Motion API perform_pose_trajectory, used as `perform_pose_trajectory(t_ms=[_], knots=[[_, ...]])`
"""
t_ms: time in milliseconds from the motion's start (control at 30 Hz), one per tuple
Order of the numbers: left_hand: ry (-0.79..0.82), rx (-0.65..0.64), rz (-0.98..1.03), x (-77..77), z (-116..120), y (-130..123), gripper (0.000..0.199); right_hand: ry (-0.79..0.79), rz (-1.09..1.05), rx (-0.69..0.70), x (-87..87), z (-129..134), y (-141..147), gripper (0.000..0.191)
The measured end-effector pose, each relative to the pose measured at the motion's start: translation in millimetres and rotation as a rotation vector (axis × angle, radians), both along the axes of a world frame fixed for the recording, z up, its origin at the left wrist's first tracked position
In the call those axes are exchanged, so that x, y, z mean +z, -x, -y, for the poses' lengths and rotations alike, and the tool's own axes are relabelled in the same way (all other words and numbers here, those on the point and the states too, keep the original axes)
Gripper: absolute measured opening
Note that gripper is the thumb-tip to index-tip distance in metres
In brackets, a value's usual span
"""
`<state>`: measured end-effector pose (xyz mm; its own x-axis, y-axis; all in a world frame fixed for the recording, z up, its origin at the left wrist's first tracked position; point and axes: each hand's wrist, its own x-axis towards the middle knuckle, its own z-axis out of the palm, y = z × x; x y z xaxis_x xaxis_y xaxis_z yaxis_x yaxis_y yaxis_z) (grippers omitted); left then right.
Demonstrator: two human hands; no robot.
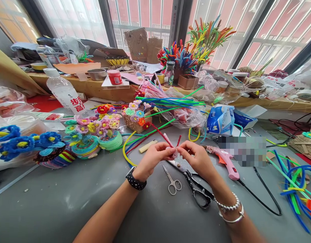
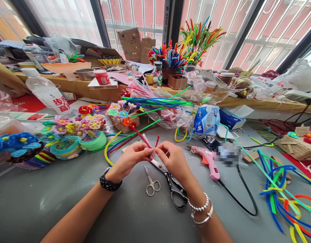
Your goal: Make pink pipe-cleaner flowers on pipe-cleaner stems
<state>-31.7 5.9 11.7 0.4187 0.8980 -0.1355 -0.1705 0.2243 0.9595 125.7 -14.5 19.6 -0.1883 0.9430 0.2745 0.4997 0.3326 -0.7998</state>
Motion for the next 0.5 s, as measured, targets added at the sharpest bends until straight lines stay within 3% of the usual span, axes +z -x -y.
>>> perform_pose_trajectory(t_ms=[100,267,433,500], knots=[[0.045,0.07,0.073,-3.4,0.3,-2.5,0.019,-0.039,-0.016,-0.03,-4.3,0.1,5.4,0.02],[0.11,0.168,0.196,-7.8,1.3,-7.2,0.021,-0.107,-0.081,-0.191,-20.6,3.6,24.0,0.019],[0.088,0.188,0.188,-6.4,2.6,-8.2,0.021,-0.152,-0.18,-0.385,-34.2,11.2,40.9,0.021],[0.06,0.168,0.154,-3.5,1.7,-5.4,0.02,-0.118,-0.229,-0.379,-34.6,11.0,40.7,0.022]])
